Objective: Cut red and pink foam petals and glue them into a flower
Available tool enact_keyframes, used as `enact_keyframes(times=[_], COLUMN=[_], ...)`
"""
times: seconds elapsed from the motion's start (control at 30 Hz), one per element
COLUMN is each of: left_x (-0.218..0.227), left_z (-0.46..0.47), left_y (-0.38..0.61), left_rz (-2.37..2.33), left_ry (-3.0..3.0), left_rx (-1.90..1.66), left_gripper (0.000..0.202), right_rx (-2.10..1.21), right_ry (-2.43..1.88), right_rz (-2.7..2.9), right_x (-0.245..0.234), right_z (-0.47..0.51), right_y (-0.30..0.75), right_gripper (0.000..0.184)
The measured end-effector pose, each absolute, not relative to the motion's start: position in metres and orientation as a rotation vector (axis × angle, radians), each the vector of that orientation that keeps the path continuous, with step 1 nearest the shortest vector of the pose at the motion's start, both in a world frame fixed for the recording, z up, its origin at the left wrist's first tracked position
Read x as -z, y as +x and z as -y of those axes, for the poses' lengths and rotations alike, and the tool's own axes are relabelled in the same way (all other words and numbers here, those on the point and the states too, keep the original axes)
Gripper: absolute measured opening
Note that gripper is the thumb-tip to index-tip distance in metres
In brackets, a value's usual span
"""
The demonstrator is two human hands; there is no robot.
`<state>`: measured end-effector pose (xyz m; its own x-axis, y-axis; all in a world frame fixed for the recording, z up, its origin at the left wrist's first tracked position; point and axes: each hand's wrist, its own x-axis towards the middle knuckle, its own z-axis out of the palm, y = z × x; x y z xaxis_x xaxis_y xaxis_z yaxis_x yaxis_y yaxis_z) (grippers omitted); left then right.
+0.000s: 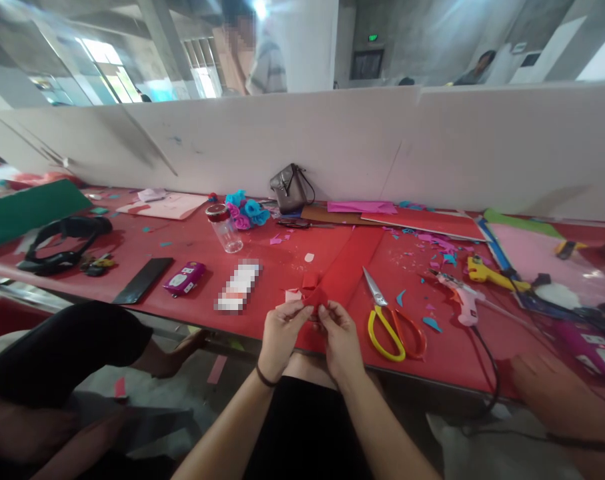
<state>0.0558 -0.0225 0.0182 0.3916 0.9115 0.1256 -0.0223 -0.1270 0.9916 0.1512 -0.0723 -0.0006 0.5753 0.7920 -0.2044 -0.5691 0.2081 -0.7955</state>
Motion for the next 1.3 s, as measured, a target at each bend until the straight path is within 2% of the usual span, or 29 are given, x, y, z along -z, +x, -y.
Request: enact_keyframes(times=[0.23,0.5,0.77,1.07,1.3], left_x=[-0.03,-0.035,-0.04,-0.032,-0.026], left_z=[0.025,0.033,0.035,0.019,0.007], left_y=[0.048,0.054,0.059,0.059,0.067], left_rz=[-0.915,-0.907,-0.675,-0.752,-0.84], left_ry=[1.466,1.345,0.858,0.48,0.506], left_rx=[-0.985,-0.993,-0.891,-0.741,-0.785], left_gripper=[0.012,0.012,0.038,0.009,0.01], right_rx=[-0.683,-0.721,-0.715,-0.753,-0.769], right_ry=[-1.124,-1.079,-1.151,-1.196,-1.218], right_rz=[0.47,0.495,0.384,0.398,0.307], right_x=[-0.006,-0.011,-0.011,-0.014,-0.012], right_z=[0.082,0.09,0.087,0.082,0.069], right_y=[0.16,0.159,0.161,0.168,0.174], right_gripper=[0.028,0.024,0.03,0.03,0.031])
